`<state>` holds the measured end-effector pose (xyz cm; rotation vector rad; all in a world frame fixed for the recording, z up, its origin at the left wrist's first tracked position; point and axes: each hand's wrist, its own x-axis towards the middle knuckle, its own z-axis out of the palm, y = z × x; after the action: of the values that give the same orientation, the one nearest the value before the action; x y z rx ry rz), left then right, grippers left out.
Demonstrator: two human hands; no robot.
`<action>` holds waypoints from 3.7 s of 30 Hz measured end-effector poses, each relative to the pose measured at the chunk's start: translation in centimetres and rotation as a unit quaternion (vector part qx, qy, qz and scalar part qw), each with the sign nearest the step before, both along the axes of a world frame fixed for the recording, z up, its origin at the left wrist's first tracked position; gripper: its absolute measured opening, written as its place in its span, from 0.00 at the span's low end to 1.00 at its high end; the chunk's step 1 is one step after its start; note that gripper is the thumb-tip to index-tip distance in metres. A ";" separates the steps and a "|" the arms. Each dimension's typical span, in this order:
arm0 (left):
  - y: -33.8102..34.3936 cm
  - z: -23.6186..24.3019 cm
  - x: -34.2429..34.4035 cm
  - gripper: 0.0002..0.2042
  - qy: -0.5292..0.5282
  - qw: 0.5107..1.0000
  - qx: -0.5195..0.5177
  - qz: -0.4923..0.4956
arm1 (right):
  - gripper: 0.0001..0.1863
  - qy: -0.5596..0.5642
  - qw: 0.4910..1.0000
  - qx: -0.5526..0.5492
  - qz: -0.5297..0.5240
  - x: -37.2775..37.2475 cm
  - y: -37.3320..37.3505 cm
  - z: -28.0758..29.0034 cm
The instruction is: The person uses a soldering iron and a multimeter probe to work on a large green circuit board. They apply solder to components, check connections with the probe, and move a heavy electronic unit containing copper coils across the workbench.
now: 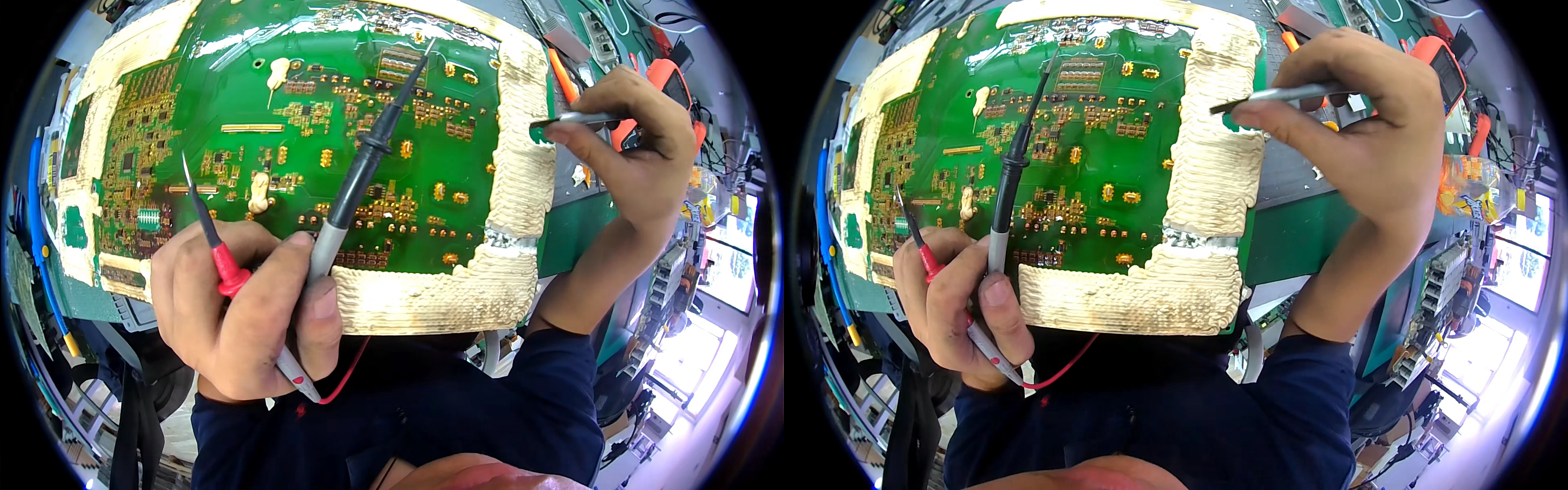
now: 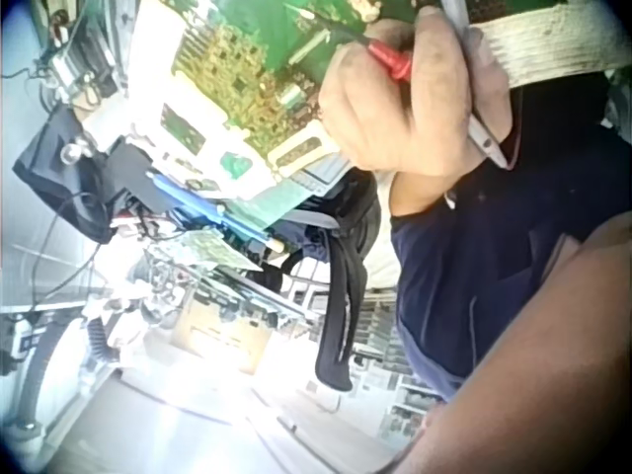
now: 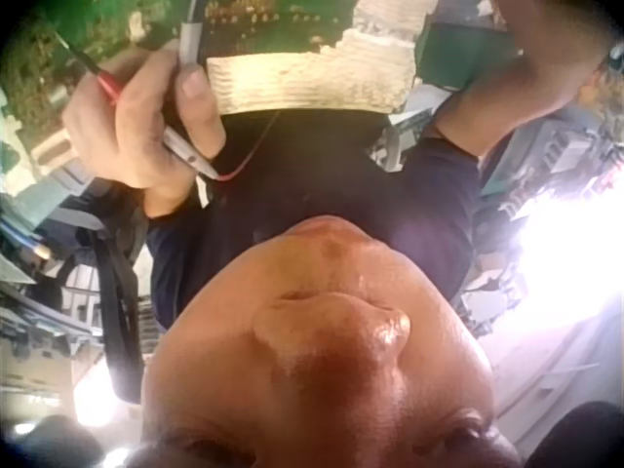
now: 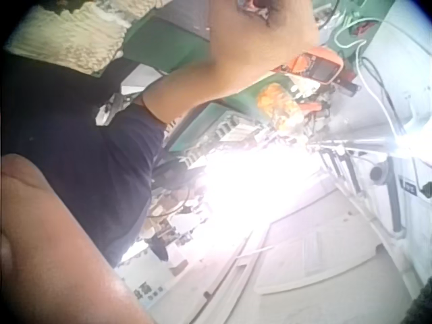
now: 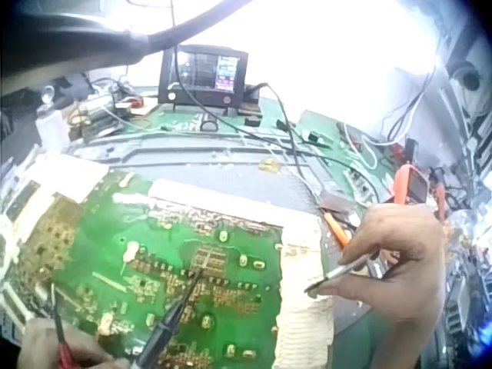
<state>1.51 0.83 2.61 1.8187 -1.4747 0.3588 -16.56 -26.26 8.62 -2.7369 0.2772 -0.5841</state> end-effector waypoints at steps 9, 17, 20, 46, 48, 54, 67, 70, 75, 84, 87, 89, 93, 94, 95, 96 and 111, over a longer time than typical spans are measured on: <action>-0.1 0.0 0.0 0.12 0.003 1.000 -0.006 0.000 | 0.16 0.022 0.999 0.027 -0.008 -0.7 -0.9 -0.3; -0.1 0.1 -0.2 0.12 0.010 1.000 0.001 0.007 | 0.16 0.034 0.997 0.012 -0.061 -0.6 0.0 -0.3; -0.1 0.1 -0.2 0.12 0.012 1.000 -0.001 0.009 | 0.16 0.042 0.996 0.000 -0.073 -0.4 0.4 -0.3; -0.1 -0.2 -0.2 0.15 0.011 1.000 0.008 -0.026 | 0.09 0.032 0.999 -0.018 -0.003 -0.2 1.1 0.3; -0.2 -0.3 -0.2 0.15 0.017 1.000 -0.002 -0.025 | 0.09 0.041 0.999 -0.033 0.008 0.0 1.0 0.2; -0.3 -0.5 -0.3 0.15 0.020 0.999 -0.010 -0.027 | 0.08 0.052 0.999 0.000 -0.003 0.5 1.2 -0.1; -0.2 -0.7 0.0 0.15 0.014 0.999 -0.015 -0.045 | 0.13 0.039 0.997 0.069 0.006 -0.7 0.1 -0.7; -0.2 -0.6 -0.2 0.15 0.013 0.999 -0.013 -0.039 | 0.13 0.046 0.998 0.042 0.013 -0.7 0.1 -0.8; 0.0 -0.3 0.0 0.14 0.017 0.999 0.005 -0.045 | 0.12 0.041 0.999 0.006 -0.013 -0.6 0.2 -0.5; 0.0 -0.2 -0.3 0.14 0.018 0.999 0.012 -0.023 | 0.10 0.028 0.999 -0.012 0.013 0.0 0.2 -0.5; 0.0 -0.2 -0.3 0.14 0.016 1.000 0.012 -0.019 | 0.10 0.038 0.999 -0.019 -0.013 -0.1 0.7 -0.4; 0.0 -0.2 -0.2 0.14 0.015 1.000 0.013 -0.020 | 0.09 0.040 0.999 -0.014 -0.029 -0.1 0.9 -0.4; 0.0 -0.3 -0.3 0.14 0.019 1.000 0.005 -0.018 | 0.08 0.036 0.999 -0.016 -0.031 0.2 1.1 -0.5; 0.0 -0.3 -0.3 0.14 0.017 1.000 0.005 -0.019 | 0.08 0.028 0.999 -0.010 -0.031 0.3 1.1 -0.5; -0.1 -0.4 -0.3 0.14 0.023 1.000 0.000 -0.017 | 0.08 0.035 0.999 -0.024 -0.023 0.4 1.1 -0.4; -0.1 -0.4 -0.3 0.14 0.021 1.000 0.000 -0.019 | 0.08 0.034 0.999 -0.026 -0.019 0.4 1.1 -0.4; -0.2 -0.7 -0.5 0.14 0.026 1.000 -0.015 -0.009 | 0.10 0.038 0.999 0.004 0.008 0.1 0.1 -1.3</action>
<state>1.03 0.65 1.94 1.7780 -1.4417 0.3204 -16.43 -26.18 7.35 -2.7542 0.2744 -0.4749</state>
